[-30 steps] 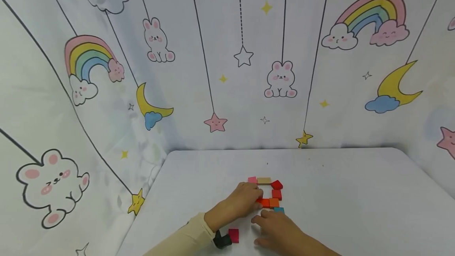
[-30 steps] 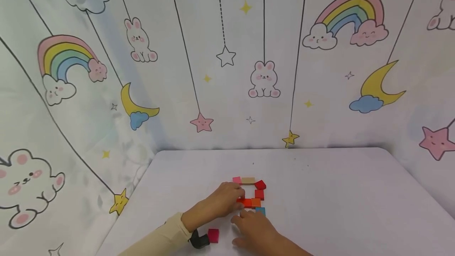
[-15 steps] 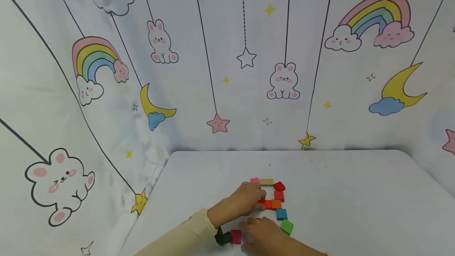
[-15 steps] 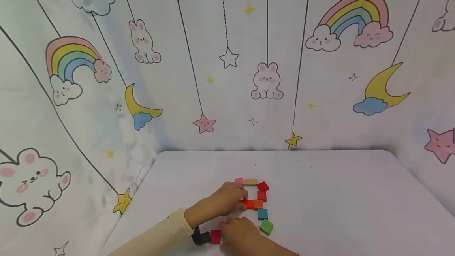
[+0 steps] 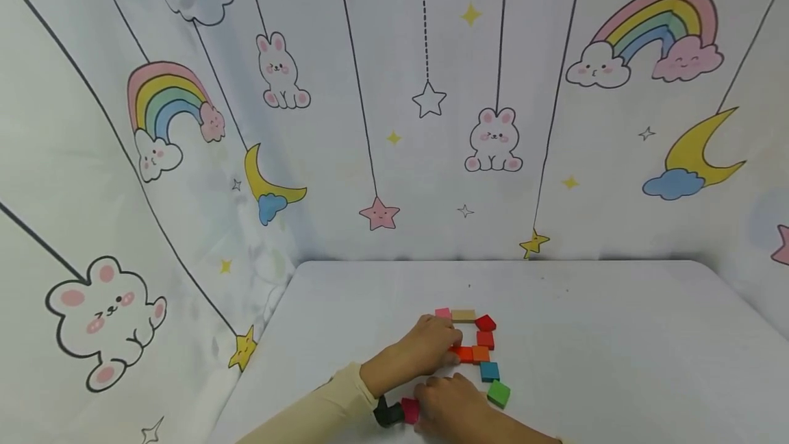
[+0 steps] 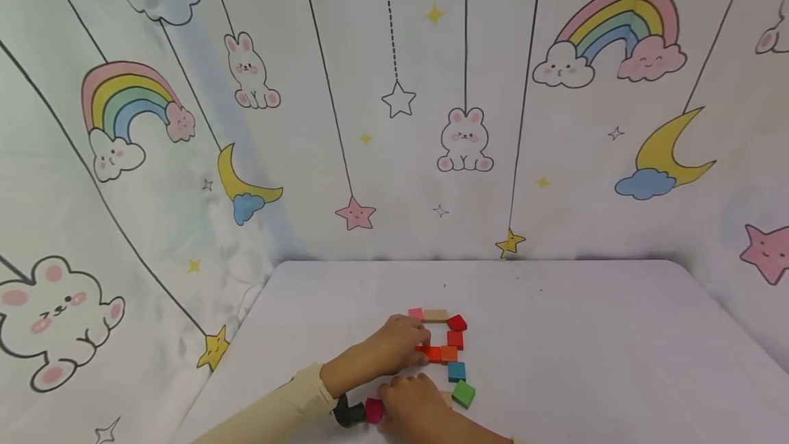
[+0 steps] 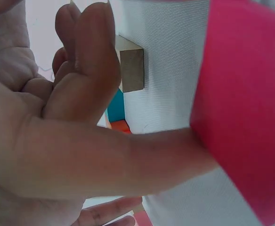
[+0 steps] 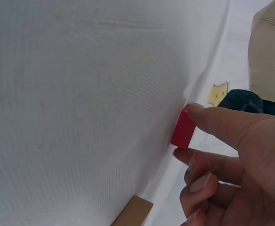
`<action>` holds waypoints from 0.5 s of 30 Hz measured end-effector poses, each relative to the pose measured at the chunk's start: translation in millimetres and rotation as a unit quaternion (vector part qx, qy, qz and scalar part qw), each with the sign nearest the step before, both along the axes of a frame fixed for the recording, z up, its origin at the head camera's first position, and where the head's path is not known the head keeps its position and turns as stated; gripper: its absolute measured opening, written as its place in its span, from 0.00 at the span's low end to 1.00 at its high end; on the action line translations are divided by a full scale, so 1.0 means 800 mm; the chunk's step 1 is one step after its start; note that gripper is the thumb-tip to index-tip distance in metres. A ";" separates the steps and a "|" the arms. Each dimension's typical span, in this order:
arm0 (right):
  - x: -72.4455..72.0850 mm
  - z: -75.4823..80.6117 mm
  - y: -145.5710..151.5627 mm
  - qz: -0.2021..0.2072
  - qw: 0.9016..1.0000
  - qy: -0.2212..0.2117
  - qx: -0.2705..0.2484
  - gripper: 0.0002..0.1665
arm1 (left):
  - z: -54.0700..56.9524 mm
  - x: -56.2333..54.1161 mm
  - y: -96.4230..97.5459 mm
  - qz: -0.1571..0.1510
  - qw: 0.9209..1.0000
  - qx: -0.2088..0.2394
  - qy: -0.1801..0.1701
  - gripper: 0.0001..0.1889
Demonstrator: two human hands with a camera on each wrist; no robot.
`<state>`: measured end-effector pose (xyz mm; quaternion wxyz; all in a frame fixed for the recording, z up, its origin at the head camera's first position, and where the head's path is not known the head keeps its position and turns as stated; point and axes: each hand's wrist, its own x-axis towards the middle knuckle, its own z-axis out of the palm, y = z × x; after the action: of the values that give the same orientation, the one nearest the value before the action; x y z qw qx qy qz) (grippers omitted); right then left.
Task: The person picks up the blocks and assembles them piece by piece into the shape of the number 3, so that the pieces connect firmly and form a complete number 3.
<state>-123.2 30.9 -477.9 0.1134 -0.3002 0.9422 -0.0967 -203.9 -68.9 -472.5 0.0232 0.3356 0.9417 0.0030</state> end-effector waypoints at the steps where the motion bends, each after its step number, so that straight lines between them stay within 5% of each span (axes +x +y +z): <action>1: 0.000 0.000 -0.001 -0.002 1.000 -0.002 0.000 0.17 | 0.000 0.000 0.000 0.000 1.000 0.001 -0.002 0.10; 15: -0.001 -0.003 0.009 -0.024 1.000 0.007 0.009 0.19 | 0.000 0.000 -0.003 -0.006 1.000 0.016 -0.009 0.09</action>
<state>-124.4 37.7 -480.1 0.1075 -0.2767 0.9508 -0.0886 -203.9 -71.0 -472.1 0.0258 0.3411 0.9394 0.0212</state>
